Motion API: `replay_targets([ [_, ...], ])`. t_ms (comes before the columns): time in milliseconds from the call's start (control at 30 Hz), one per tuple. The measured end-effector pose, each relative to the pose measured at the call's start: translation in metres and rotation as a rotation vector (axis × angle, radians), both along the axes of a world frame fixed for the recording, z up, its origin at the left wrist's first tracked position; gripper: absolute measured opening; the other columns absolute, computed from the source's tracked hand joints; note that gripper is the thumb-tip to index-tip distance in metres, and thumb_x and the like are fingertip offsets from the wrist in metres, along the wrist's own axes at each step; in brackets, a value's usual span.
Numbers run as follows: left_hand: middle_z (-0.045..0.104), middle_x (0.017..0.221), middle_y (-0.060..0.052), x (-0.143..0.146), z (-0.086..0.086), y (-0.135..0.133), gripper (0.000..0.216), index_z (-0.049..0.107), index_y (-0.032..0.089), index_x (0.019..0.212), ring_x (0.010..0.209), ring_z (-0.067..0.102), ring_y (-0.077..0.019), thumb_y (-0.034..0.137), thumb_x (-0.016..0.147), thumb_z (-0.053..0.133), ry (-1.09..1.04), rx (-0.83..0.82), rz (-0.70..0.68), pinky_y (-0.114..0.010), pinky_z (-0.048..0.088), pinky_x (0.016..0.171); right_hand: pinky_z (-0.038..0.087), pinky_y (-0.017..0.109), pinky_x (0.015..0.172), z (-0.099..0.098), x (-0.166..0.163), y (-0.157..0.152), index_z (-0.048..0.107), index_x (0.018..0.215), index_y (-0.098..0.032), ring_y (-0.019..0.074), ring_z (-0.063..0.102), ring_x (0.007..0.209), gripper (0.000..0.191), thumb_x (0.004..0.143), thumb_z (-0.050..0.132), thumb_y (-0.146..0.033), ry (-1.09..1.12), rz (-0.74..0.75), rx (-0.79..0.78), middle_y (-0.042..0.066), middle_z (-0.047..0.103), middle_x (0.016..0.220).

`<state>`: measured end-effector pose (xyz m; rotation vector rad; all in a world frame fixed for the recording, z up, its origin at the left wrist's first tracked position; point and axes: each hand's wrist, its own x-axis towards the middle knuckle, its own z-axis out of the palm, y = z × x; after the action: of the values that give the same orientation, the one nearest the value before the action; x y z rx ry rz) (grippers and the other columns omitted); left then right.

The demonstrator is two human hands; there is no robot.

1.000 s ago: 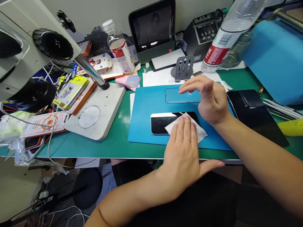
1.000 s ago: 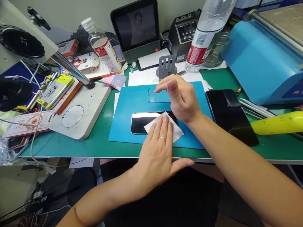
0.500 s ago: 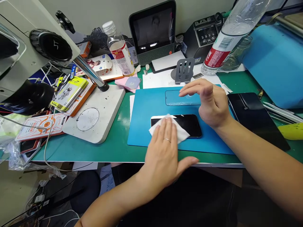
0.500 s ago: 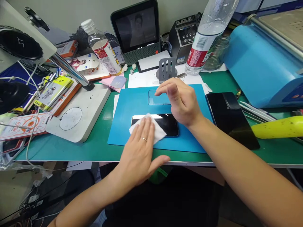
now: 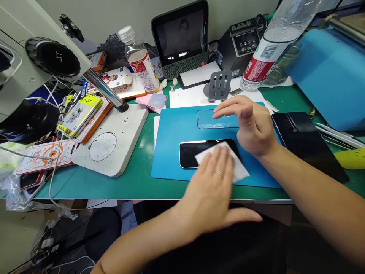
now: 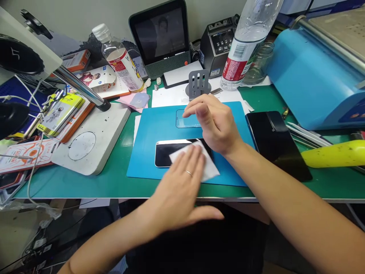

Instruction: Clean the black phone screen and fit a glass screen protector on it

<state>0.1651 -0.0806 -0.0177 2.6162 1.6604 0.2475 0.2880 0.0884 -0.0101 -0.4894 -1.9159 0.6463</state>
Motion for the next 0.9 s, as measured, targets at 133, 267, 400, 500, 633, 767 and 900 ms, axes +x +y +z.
replay_targets([
  [133,0.028,0.175,-0.02,-0.003,0.001,0.01,0.106,0.034,-0.001,0.165,0.166,0.025,-0.0312,0.082,0.1,0.019,0.005,-0.024,-0.007,-0.043,0.024,0.136,0.055,0.05,0.091,-0.001,0.0,0.0,0.082,0.089,-0.032,0.0276,0.073,0.098,0.057,0.108,0.037,-0.061,0.016,-0.005,-0.029,0.007,0.078,0.097],
  [267,0.023,0.175,-0.026,-0.011,0.004,0.01,0.11,0.031,-0.006,0.164,0.165,0.022,-0.038,0.083,0.1,0.016,0.022,-0.064,0.203,-0.052,0.028,0.134,0.053,0.052,0.093,0.001,0.0,-0.002,0.082,0.089,-0.033,0.0282,0.072,0.098,0.058,0.108,0.036,-0.064,0.002,0.003,-0.031,0.007,0.078,0.097],
  [400,0.025,0.175,-0.024,0.007,0.008,0.001,0.122,0.032,-0.004,0.165,0.166,0.022,-0.034,0.092,0.091,0.013,-0.008,-0.061,0.038,-0.043,0.027,0.135,0.053,0.054,0.094,0.002,0.001,-0.002,0.082,0.088,-0.034,0.0292,0.071,0.098,0.06,0.106,0.036,-0.068,-0.003,-0.028,-0.046,0.006,0.079,0.097],
  [500,0.027,0.175,-0.021,0.012,0.008,0.005,0.112,0.034,-0.002,0.164,0.166,0.024,-0.0323,0.086,0.097,0.011,0.018,-0.074,0.065,-0.044,0.027,0.135,0.054,0.053,0.094,0.002,0.002,-0.001,0.082,0.088,-0.033,0.0291,0.071,0.099,0.06,0.106,0.036,-0.068,0.014,-0.032,-0.057,0.007,0.078,0.099],
  [633,0.023,0.174,-0.029,0.014,0.005,0.008,0.12,0.031,-0.008,0.164,0.165,0.022,-0.0396,0.089,0.095,0.018,0.039,-0.057,0.194,-0.051,0.027,0.135,0.054,0.052,0.095,0.002,0.002,-0.002,0.081,0.088,-0.032,0.0284,0.071,0.099,0.059,0.106,0.036,-0.066,0.007,-0.006,-0.044,0.007,0.077,0.099],
  [767,0.026,0.175,-0.023,0.015,0.005,0.005,0.115,0.033,-0.003,0.164,0.166,0.023,-0.0317,0.088,0.096,0.016,0.015,-0.056,0.04,-0.042,0.027,0.135,0.054,0.052,0.094,0.003,0.002,-0.003,0.08,0.086,-0.031,0.0284,0.071,0.098,0.06,0.106,0.036,-0.067,0.009,-0.022,-0.052,0.007,0.077,0.097],
  [900,0.024,0.174,-0.027,0.015,0.006,0.005,0.11,0.032,-0.007,0.164,0.164,0.025,-0.0391,0.083,0.101,0.02,0.072,-0.062,0.206,-0.051,0.028,0.134,0.055,0.051,0.094,0.003,0.002,-0.003,0.08,0.086,-0.031,0.0277,0.071,0.099,0.062,0.105,0.035,-0.069,-0.003,-0.031,-0.064,0.007,0.077,0.098],
])
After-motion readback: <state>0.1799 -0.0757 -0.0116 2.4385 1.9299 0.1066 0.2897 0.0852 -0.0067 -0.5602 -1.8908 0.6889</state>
